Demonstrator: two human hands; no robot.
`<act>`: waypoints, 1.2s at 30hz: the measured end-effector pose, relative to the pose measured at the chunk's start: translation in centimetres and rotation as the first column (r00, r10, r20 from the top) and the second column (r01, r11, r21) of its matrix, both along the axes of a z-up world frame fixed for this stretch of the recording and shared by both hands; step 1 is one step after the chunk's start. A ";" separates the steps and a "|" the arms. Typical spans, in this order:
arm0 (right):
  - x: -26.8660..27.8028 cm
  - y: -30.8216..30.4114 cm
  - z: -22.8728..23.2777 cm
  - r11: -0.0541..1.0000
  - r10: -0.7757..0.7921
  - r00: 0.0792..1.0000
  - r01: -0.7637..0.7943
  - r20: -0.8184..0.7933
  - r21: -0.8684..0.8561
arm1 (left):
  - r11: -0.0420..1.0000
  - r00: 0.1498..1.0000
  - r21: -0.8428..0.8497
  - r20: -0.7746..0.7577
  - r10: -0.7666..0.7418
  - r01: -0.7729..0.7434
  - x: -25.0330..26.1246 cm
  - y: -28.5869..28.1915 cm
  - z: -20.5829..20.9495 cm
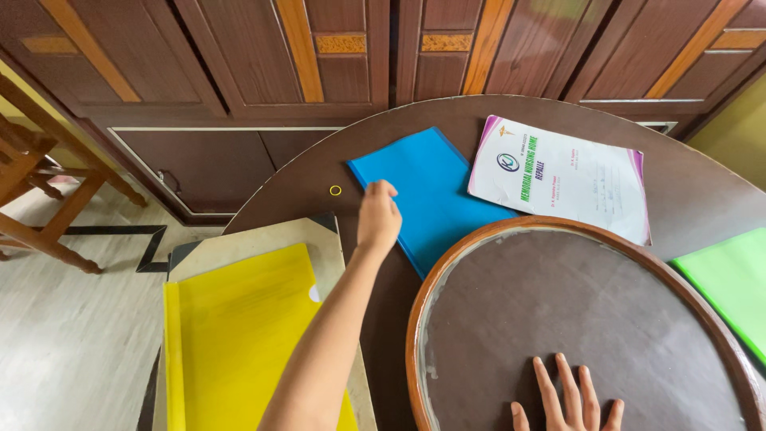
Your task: The person organizes stationery items on a round table. They place small rubber bands into a clear plastic case, then stack several colored folders and a document on top of a larger folder. The person also arranges a green tray containing pens and a red tray with clips on the table.
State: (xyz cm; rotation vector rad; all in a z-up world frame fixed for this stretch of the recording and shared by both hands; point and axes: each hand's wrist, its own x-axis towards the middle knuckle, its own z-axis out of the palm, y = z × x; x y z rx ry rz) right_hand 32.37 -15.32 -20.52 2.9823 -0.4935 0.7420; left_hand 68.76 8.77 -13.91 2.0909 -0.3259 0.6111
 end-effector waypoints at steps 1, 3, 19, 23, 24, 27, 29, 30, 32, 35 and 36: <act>0.0 0.0 0.0 1.000 0.003 1.000 -0.003 0.008 0.004 | 0.995 0.996 0.053 0.026 0.080 -0.082 1.3 1.2 -0.2; 0.0 -0.1 0.0 1.000 0.014 1.000 -0.014 0.020 0.007 | 0.956 0.973 0.179 0.021 0.231 -0.231 3.3 3.8 -1.0; -0.3 0.8 1.4 0.998 0.034 0.999 -0.036 0.038 0.058 | 0.692 0.908 0.630 0.050 0.416 -0.352 6.4 9.6 -2.2; -0.3 1.1 2.1 0.996 0.039 0.999 -0.042 0.036 0.076 | 0.620 0.920 0.707 0.114 0.376 -0.341 6.6 9.5 -2.0; -0.3 1.2 2.3 0.996 0.039 0.998 -0.042 0.039 0.083 | 0.578 0.921 0.738 0.153 0.359 -0.348 6.6 9.4 -1.8; -0.3 1.7 3.1 0.994 0.042 0.998 -0.047 0.052 0.101 | 0.682 0.931 0.652 0.110 0.347 -0.331 5.7 8.8 -1.7; -0.2 2.1 3.7 0.993 0.045 0.997 -0.052 0.068 0.109 | 0.887 0.940 0.392 -0.127 0.315 -0.244 4.9 7.9 -1.6; -0.3 2.3 4.1 0.993 0.056 0.997 -0.061 0.052 0.105 | 0.949 0.934 0.237 -0.241 0.266 -0.209 4.3 7.5 -1.6; -0.5 2.7 5.2 0.992 0.078 0.997 -0.079 0.017 0.102 | 0.997 0.944 -0.030 -0.324 0.061 -0.075 2.7 6.6 -1.2; -0.8 3.1 7.0 0.987 0.122 0.993 -0.120 -0.004 0.107 | 0.983 0.919 -0.176 -0.378 -0.108 0.044 -0.1 5.5 0.2; -1.0 3.3 7.4 0.985 0.130 0.991 -0.127 -0.018 0.120 | 0.980 0.909 -0.183 -0.393 -0.140 0.072 -1.2 5.2 0.7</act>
